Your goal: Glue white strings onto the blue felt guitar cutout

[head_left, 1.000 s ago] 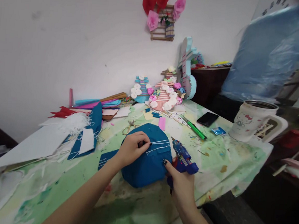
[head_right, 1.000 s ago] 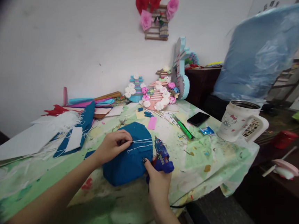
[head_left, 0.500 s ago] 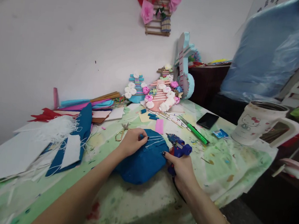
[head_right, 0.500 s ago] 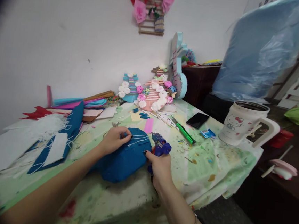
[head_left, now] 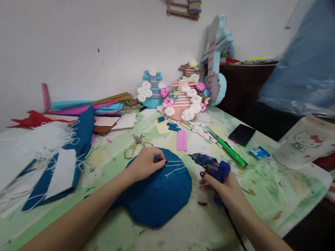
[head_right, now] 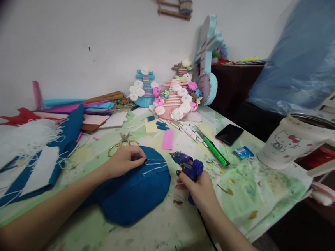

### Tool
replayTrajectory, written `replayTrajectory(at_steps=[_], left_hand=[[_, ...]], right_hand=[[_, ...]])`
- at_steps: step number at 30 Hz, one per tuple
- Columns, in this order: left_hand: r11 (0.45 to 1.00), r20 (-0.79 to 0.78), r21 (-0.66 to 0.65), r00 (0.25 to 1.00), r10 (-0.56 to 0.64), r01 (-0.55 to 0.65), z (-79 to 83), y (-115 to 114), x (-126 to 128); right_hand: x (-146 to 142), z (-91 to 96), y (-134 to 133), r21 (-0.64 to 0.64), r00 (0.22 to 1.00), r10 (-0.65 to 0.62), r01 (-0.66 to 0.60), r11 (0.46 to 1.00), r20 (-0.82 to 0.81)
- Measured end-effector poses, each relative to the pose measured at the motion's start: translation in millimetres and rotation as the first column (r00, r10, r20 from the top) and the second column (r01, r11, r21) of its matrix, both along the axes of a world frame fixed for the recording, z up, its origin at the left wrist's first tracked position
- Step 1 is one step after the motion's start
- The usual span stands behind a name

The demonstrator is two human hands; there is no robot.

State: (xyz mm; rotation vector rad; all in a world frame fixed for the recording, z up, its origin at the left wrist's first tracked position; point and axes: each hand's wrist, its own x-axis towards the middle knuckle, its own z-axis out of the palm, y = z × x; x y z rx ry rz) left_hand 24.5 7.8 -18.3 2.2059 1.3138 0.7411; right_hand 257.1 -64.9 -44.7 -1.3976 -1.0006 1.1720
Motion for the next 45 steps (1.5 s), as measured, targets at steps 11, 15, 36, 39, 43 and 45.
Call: replayTrajectory(at_steps=[11, 15, 36, 39, 43, 45], left_hand=[[0.907, 0.217, -0.416, 0.961, 0.174, -0.070, -1.9, 0, 1], [0.900, 0.244, -0.433, 0.954, 0.176, -0.055, -4.8, 0, -1], [0.894, 0.143, -0.442, 0.978, 0.153, -0.075, -4.7, 1, -4], [0.898, 0.143, -0.435, 0.979, 0.146, -0.071, -4.3, 0, -4], [0.898, 0.122, -0.433, 0.983, 0.137, -0.071, -2.2, -1, -3], [0.901, 0.115, -0.428, 0.985, 0.131, -0.070, -1.8, 0, -2]], right_hand=[[-1, -14.6, 6, 0.129, 0.955, 0.099, -0.140, 0.982, 0.280], [-1, -18.6, 6, 0.128, 0.936, 0.111, -0.162, 0.978, 0.334], [-2, -16.3, 5, 0.128, 0.888, 0.120, -0.195, 0.972, 0.445], [-3, -15.5, 5, 0.137, 0.888, 0.102, -0.180, 0.974, 0.448], [-4, -16.0, 5, 0.135, 0.887, 0.120, -0.199, 0.971, 0.447], [-4, -16.3, 5, 0.133, 0.885, 0.148, -0.227, 0.965, 0.442]])
